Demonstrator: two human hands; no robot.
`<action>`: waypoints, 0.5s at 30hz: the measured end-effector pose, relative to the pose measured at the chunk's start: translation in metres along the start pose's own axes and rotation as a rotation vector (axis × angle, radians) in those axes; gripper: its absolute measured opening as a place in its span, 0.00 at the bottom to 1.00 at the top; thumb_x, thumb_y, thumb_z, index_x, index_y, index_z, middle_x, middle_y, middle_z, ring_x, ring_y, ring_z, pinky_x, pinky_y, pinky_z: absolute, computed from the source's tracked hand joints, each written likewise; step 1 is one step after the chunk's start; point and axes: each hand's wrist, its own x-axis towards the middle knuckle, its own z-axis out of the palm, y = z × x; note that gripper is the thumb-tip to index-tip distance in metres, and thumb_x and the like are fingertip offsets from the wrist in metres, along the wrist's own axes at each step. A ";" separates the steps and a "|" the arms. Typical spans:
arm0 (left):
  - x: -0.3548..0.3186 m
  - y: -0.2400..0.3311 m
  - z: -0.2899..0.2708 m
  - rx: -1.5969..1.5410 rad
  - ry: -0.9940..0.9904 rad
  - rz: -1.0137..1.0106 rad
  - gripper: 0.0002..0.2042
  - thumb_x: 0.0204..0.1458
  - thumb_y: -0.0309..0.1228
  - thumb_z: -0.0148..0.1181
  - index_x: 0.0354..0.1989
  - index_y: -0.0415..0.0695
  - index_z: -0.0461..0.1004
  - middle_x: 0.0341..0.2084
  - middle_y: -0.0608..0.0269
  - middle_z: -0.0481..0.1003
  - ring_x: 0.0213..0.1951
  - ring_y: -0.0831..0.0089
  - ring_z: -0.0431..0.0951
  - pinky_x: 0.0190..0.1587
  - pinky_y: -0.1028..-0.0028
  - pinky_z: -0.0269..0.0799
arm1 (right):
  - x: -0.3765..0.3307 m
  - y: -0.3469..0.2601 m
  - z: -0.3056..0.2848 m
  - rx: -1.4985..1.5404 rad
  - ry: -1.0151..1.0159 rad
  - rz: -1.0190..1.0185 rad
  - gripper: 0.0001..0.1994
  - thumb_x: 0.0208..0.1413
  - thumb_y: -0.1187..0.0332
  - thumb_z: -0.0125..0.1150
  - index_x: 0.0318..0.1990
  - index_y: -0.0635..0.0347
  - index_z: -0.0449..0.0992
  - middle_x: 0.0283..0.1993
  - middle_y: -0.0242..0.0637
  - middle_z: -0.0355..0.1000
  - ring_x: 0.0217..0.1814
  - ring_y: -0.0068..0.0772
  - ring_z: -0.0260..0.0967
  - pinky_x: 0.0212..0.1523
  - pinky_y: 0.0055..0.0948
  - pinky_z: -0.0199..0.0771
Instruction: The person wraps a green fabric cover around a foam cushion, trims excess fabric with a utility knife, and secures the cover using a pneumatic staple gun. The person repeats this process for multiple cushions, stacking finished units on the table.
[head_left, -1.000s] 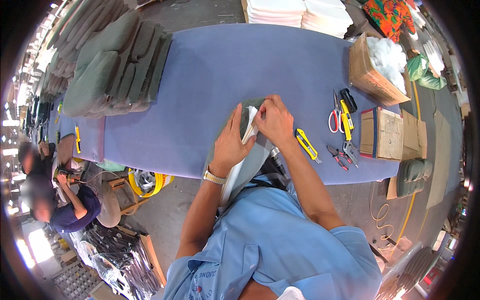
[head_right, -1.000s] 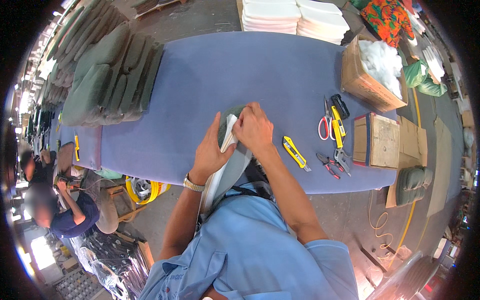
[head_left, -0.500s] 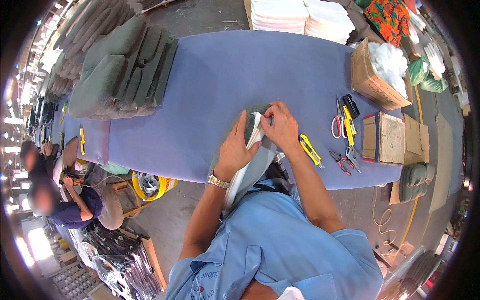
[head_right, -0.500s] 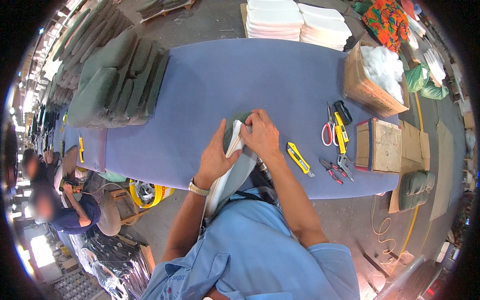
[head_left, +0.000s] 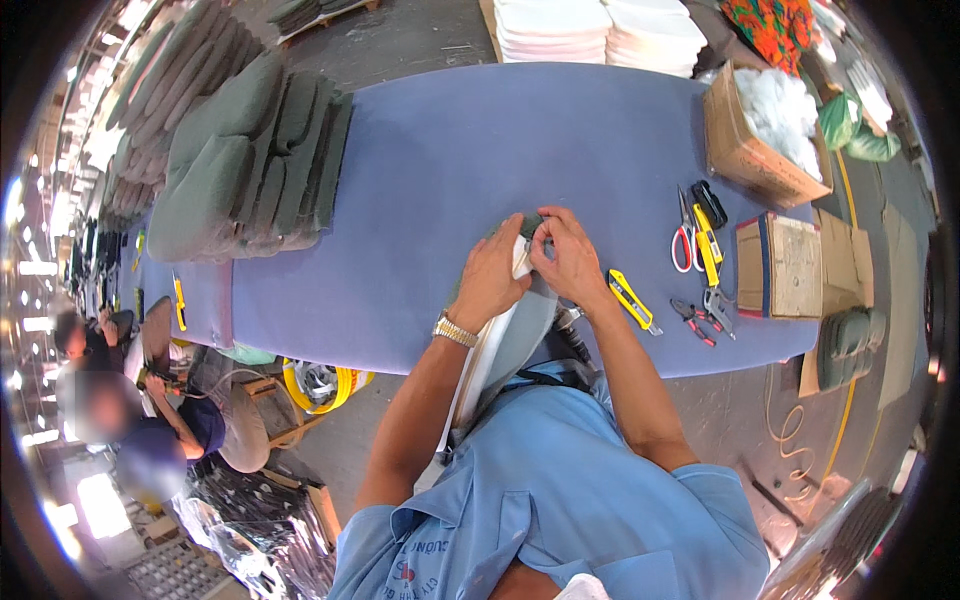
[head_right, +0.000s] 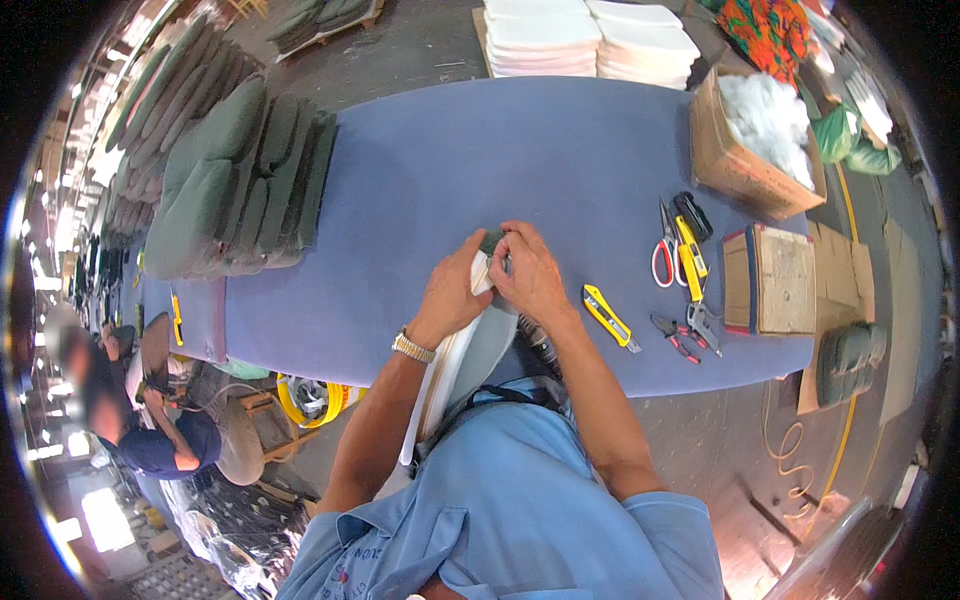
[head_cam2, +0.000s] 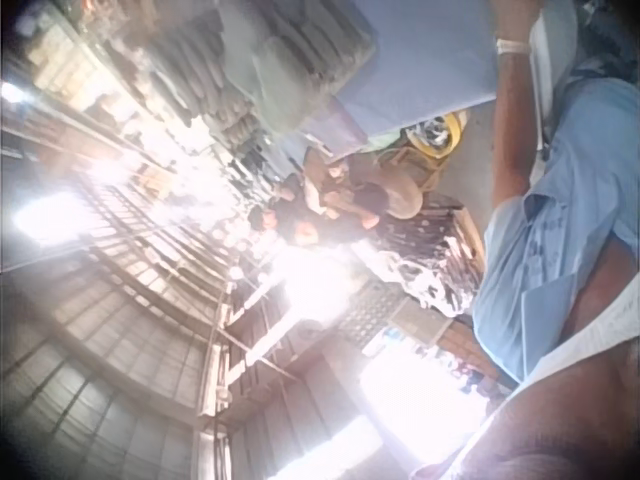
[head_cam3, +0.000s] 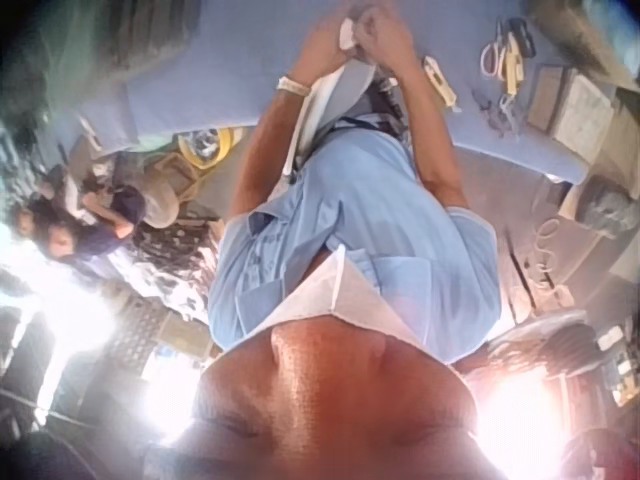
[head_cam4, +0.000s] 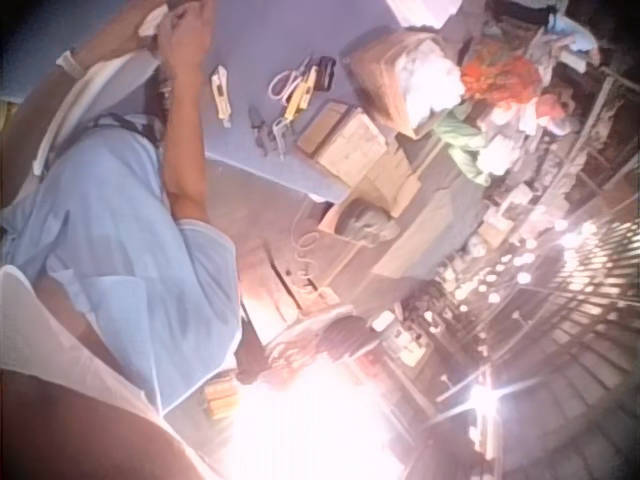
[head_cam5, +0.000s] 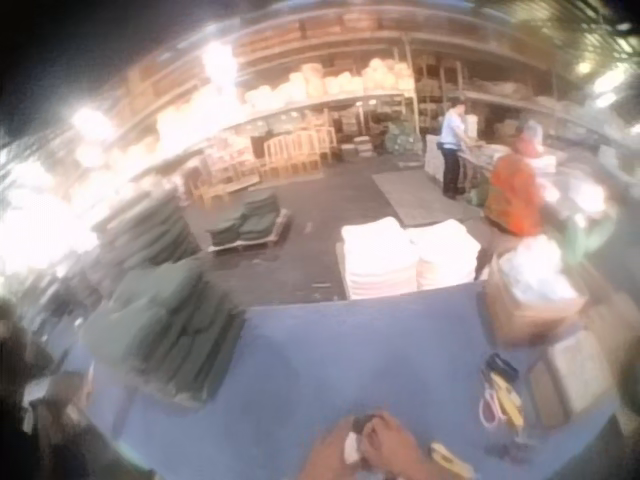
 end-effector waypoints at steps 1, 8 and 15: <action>-0.002 -0.004 0.001 -0.004 0.041 0.007 0.43 0.46 0.29 0.72 0.73 0.40 0.60 0.67 0.44 0.69 0.66 0.45 0.70 0.67 0.55 0.66 | -0.003 -0.001 0.002 0.007 0.020 0.004 0.09 0.56 0.69 0.65 0.39 0.62 0.73 0.64 0.44 0.71 0.49 0.46 0.76 0.48 0.41 0.78; -0.004 0.003 -0.003 -0.123 0.126 -0.068 0.29 0.50 0.25 0.66 0.63 0.35 0.71 0.60 0.42 0.75 0.62 0.48 0.75 0.64 0.58 0.72 | -0.014 -0.022 0.011 0.083 0.148 0.141 0.14 0.51 0.66 0.71 0.41 0.60 0.75 0.64 0.47 0.71 0.60 0.55 0.73 0.57 0.45 0.77; -0.006 -0.010 0.002 -0.082 0.178 0.020 0.29 0.49 0.29 0.70 0.63 0.38 0.73 0.60 0.47 0.76 0.61 0.51 0.77 0.63 0.62 0.72 | 0.000 -0.024 0.017 -0.122 0.114 0.091 0.09 0.54 0.68 0.66 0.38 0.62 0.76 0.60 0.46 0.73 0.58 0.53 0.74 0.54 0.47 0.78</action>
